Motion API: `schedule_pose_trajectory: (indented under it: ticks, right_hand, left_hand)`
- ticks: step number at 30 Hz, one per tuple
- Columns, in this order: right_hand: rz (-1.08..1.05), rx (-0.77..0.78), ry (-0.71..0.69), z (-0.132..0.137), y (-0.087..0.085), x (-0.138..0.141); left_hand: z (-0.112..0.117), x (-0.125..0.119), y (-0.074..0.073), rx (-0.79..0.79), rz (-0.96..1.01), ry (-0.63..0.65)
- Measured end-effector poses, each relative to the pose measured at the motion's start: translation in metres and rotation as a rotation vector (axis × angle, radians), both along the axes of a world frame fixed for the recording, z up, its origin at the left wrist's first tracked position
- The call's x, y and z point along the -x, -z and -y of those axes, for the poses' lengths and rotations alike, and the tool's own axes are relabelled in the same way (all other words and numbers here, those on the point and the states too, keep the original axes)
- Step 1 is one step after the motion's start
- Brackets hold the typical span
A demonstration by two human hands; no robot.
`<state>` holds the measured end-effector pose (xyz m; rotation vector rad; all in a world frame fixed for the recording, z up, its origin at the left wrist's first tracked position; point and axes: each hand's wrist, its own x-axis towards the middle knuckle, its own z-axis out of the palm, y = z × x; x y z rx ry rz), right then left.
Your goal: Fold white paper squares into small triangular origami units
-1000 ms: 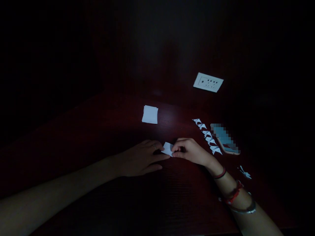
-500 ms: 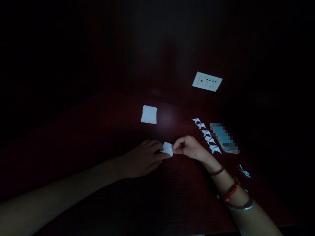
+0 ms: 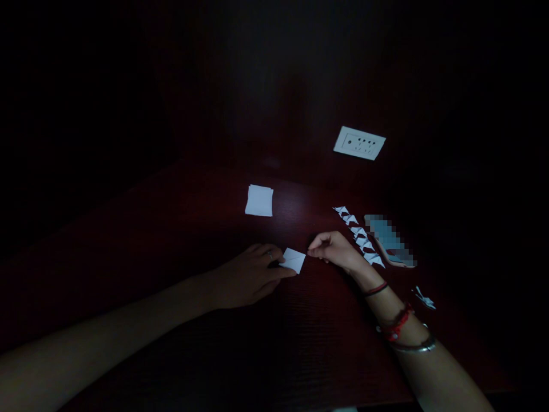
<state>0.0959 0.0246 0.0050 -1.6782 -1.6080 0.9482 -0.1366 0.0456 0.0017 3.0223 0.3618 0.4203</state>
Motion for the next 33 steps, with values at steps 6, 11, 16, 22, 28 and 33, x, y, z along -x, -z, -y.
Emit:
schedule_pose_trajectory:
  ticks: [6,11,16,22,28,33]
  right_hand:
    - [0.083,-0.084,-0.27,0.007,-0.005,0.005]
    - [0.12,-0.096,-0.191,0.001,0.001,0.003]
    - [0.041,-0.069,-0.046,-0.006,0.007,-0.003]
    - [-0.014,-0.034,-0.188,-0.001,0.003,-0.002]
    - [0.08,-0.045,-0.217,0.0,0.003,-0.002]
    - [0.196,-0.108,-0.214,0.002,0.0,0.002]
  left_hand:
    - [-0.004,0.002,0.004,-0.003,0.035,0.009]
    - [-0.003,0.001,0.002,0.006,0.01,0.003]
    - [-0.003,0.0,0.003,-0.001,-0.003,0.007]
    - [-0.004,0.002,0.005,-0.004,0.008,0.016]
    - [-0.003,0.001,0.003,0.011,0.02,0.021]
    - [-0.004,0.0,0.003,0.007,0.061,0.021]
